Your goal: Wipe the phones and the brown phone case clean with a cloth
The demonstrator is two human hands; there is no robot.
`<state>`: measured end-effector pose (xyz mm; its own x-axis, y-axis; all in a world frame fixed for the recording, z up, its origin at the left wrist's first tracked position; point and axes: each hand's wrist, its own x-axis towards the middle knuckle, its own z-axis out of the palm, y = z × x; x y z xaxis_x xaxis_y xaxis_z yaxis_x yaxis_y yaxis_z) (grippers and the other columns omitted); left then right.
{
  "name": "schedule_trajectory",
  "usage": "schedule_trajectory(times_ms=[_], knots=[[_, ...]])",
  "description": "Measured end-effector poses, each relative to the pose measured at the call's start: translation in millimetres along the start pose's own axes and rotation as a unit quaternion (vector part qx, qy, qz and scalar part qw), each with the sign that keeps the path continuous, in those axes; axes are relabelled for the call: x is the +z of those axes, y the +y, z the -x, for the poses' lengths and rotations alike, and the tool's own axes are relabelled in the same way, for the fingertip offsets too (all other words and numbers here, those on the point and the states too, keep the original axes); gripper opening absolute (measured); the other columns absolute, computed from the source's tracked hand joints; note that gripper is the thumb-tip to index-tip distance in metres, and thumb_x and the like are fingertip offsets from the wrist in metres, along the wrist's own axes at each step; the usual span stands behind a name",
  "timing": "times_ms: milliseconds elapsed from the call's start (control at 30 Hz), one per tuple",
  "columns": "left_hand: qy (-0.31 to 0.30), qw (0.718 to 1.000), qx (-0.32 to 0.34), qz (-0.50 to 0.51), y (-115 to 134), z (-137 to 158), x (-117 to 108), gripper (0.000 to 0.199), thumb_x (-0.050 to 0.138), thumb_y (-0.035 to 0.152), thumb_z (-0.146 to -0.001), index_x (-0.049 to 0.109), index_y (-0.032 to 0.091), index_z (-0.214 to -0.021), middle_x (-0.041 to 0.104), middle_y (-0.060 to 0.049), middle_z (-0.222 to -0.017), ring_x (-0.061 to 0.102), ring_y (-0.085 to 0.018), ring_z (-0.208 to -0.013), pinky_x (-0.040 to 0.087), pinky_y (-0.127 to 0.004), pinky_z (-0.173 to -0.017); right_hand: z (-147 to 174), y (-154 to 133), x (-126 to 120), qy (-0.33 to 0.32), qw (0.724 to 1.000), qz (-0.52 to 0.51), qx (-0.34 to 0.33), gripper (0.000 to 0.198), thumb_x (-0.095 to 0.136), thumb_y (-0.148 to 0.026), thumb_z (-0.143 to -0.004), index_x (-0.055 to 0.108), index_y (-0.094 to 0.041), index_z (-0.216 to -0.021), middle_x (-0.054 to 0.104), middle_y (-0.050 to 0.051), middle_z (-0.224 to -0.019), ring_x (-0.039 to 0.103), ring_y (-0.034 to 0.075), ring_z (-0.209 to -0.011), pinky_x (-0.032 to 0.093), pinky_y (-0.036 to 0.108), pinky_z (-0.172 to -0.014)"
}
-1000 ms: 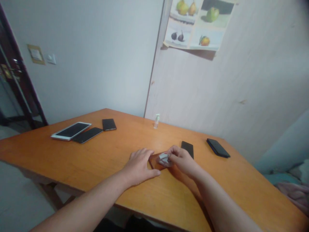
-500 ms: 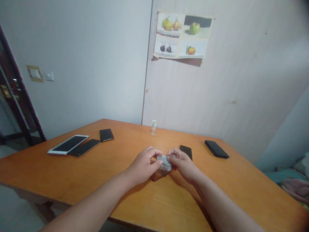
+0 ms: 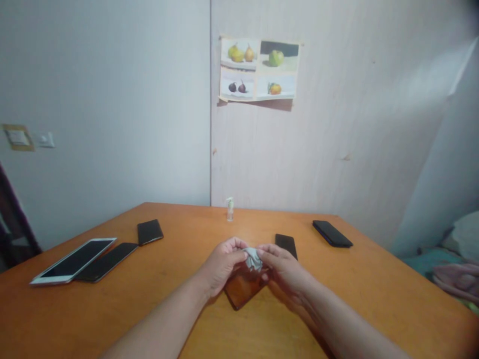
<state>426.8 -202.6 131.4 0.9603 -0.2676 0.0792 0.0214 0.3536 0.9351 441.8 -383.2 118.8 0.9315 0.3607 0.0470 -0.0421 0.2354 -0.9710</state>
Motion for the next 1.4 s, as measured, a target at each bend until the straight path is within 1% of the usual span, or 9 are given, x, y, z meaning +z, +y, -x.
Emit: schedule_trajectory(times_ms=[200,400,600,767,900,1000,1200,1333,1400], knots=[[0.026,0.999,-0.010,-0.024,-3,0,-6,0.026,0.068,0.023,-0.075,0.050,0.019,-0.093,0.061,0.002,-0.072,0.058,-0.012,-0.063,0.043,-0.022,-0.061,5,2,6,-0.052,0.997,-0.061,0.015,0.027,0.073,-0.038,-0.081,0.064,-0.013,-0.075,0.062,0.003,-0.065,0.051,0.010,-0.057,0.035,0.023,-0.055],[0.114,0.979,0.075,-0.150,-9,-2,-2,0.035,0.078,0.028,-0.069,0.053,0.020,-0.091,0.060,0.004,-0.077,0.055,-0.009,-0.065,0.044,-0.020,-0.064,8,1,9,-0.056,0.995,-0.080,0.021,0.027,0.075,-0.038,-0.080,0.063,-0.014,-0.076,0.064,0.004,-0.070,0.052,0.010,-0.060,0.035,0.023,-0.056],[0.041,0.986,0.050,-0.156,-4,5,8,0.019,0.069,0.032,-0.078,0.061,0.016,-0.081,0.064,0.001,-0.067,0.059,-0.012,-0.062,0.044,-0.022,-0.061,8,4,11,-0.028,0.995,-0.093,0.010,0.025,0.078,-0.035,-0.077,0.060,-0.018,-0.079,0.063,0.001,-0.071,0.050,0.009,-0.056,0.035,0.022,-0.053],[-0.042,0.997,0.004,-0.066,0,12,13,0.018,0.061,0.030,-0.085,0.063,0.014,-0.095,0.071,-0.006,-0.083,0.067,-0.018,-0.077,0.050,-0.028,-0.074,7,2,12,0.013,0.996,-0.085,-0.008,0.026,0.078,-0.034,-0.076,0.058,-0.018,-0.077,0.059,-0.001,-0.065,0.049,0.010,-0.054,0.033,0.023,-0.050],[-0.084,0.996,-0.009,-0.030,3,16,14,0.024,0.065,0.028,-0.083,0.061,0.015,-0.103,0.071,-0.009,-0.097,0.068,-0.020,-0.089,0.050,-0.033,-0.086,6,1,13,0.039,0.994,-0.099,-0.019,0.033,0.081,-0.032,-0.073,0.061,-0.021,-0.097,0.063,-0.001,-0.074,0.052,0.010,-0.058,0.033,0.022,-0.051],[-0.079,0.996,-0.012,-0.032,2,16,15,0.027,0.067,0.022,-0.080,0.059,0.015,-0.105,0.070,-0.008,-0.099,0.068,-0.019,-0.091,0.050,-0.033,-0.087,5,2,13,0.034,0.996,-0.083,-0.021,0.034,0.081,-0.034,-0.074,0.064,-0.019,-0.100,0.064,0.001,-0.078,0.053,0.010,-0.060,0.034,0.022,-0.053],[-0.033,0.998,0.015,-0.059,-2,13,14,0.026,0.063,0.013,-0.076,0.050,0.018,-0.098,0.067,-0.003,-0.091,0.067,-0.016,-0.085,0.051,-0.029,-0.079,3,4,11,0.050,0.996,-0.076,-0.016,0.029,0.080,-0.038,-0.074,0.061,-0.016,-0.075,0.056,-0.002,-0.059,0.045,0.009,-0.052,0.030,0.023,-0.051],[-0.001,0.989,0.062,-0.133,-4,11,13,0.024,0.063,0.016,-0.078,0.049,0.019,-0.097,0.065,-0.002,-0.088,0.066,-0.016,-0.083,0.050,-0.029,-0.079,6,6,11,0.021,0.993,-0.112,0.013,0.026,0.076,-0.036,-0.078,0.059,-0.017,-0.074,0.054,-0.002,-0.059,0.041,0.008,-0.052,0.029,0.022,-0.051],[0.015,0.981,0.088,-0.172,-5,10,12,0.032,0.064,0.017,-0.078,0.050,0.020,-0.107,0.065,-0.001,-0.087,0.065,-0.015,-0.081,0.050,-0.028,-0.076,7,5,11,0.007,0.991,-0.131,0.027,0.023,0.077,-0.034,-0.077,0.060,-0.018,-0.077,0.054,-0.002,-0.060,0.042,0.009,-0.053,0.030,0.022,-0.051]])
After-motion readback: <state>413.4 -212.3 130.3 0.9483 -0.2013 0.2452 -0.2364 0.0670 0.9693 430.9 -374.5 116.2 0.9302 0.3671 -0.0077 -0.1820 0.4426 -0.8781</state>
